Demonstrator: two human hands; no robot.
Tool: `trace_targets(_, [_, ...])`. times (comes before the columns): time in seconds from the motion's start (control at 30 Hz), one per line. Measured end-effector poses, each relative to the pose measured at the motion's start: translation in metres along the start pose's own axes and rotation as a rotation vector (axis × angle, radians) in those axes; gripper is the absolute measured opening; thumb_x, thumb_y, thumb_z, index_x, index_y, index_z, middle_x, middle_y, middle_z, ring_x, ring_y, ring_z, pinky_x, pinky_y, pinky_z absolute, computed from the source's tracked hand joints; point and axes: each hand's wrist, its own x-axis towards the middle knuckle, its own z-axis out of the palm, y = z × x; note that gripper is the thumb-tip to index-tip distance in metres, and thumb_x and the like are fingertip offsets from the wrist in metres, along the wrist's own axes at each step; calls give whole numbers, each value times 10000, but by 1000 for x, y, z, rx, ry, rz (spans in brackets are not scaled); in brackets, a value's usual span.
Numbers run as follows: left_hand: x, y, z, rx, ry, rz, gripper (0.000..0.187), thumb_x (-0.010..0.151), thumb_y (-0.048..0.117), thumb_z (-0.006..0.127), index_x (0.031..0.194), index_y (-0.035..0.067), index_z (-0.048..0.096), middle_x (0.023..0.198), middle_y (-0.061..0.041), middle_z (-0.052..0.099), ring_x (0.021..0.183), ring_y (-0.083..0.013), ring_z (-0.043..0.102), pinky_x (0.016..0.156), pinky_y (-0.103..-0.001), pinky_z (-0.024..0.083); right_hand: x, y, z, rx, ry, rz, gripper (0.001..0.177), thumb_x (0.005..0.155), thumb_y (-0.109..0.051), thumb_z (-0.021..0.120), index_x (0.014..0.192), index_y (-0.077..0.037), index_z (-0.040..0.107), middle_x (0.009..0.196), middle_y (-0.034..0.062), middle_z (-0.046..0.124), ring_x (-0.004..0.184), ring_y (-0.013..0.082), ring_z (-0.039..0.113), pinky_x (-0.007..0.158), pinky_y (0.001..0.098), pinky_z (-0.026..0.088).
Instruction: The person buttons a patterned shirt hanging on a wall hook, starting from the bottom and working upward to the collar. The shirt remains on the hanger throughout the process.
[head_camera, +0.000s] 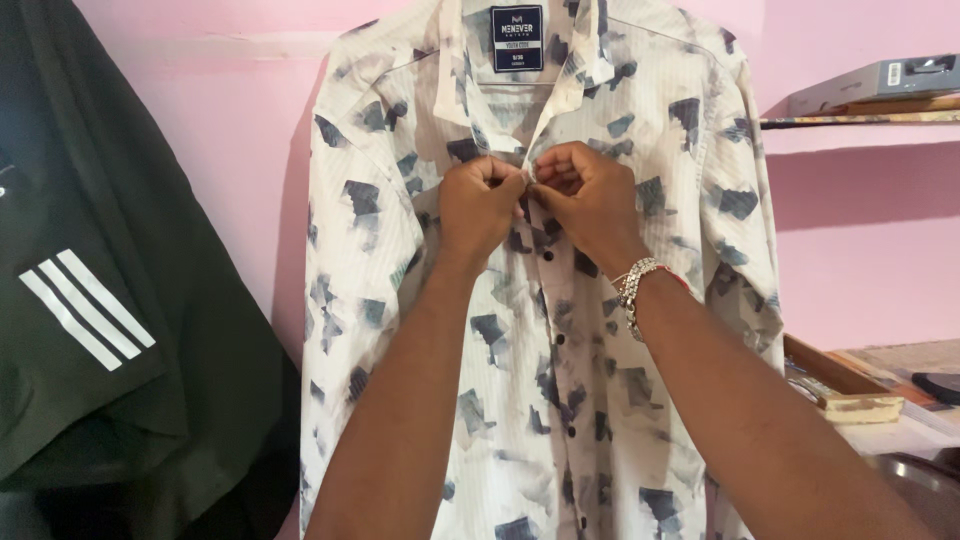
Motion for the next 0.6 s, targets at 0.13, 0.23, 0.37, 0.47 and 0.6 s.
trace_targets(0.13, [-2, -1, 2, -31, 15, 44, 129, 861, 71, 724, 771, -21, 724, 616, -36, 670, 506, -59, 574, 472, -235, 437, -4, 2, 0, -48, 2, -39, 204, 830, 30, 811, 1006, -20, 721, 929, 59, 777, 827, 98, 747, 743, 231, 608])
trace_targets(0.23, [-3, -3, 2, -1, 18, 77, 125, 852, 69, 725, 761, -15, 720, 612, -40, 673, 502, -55, 581, 471, -230, 447, -8, 2, 3, -74, 24, -61, 201, 832, 40, 805, 1006, -19, 724, 922, 69, 783, 823, 108, 763, 740, 236, 614])
trace_targets(0.37, [1, -6, 4, -4, 24, 118, 97, 824, 59, 707, 762, -17, 713, 621, -43, 679, 499, -67, 602, 476, -246, 476, -9, 2, 5, -82, 49, -56, 204, 825, 15, 828, 998, -28, 729, 910, 65, 786, 806, 111, 760, 727, 240, 608])
trace_targets(0.47, [3, -8, 3, 134, 69, 193, 79, 802, 61, 723, 772, -12, 732, 643, -44, 693, 560, -69, 580, 526, -258, 475, -10, 4, 6, -72, 52, -58, 229, 826, 11, 832, 1026, -31, 730, 914, 64, 787, 802, 104, 752, 726, 237, 606])
trace_targets(0.6, [3, -7, 2, 118, 77, 195, 93, 803, 73, 721, 758, -8, 730, 653, -43, 700, 586, -79, 591, 562, -272, 489, -16, 5, 7, -172, 99, -216, 243, 867, -42, 822, 1091, -28, 728, 960, 97, 761, 839, 187, 742, 743, 300, 594])
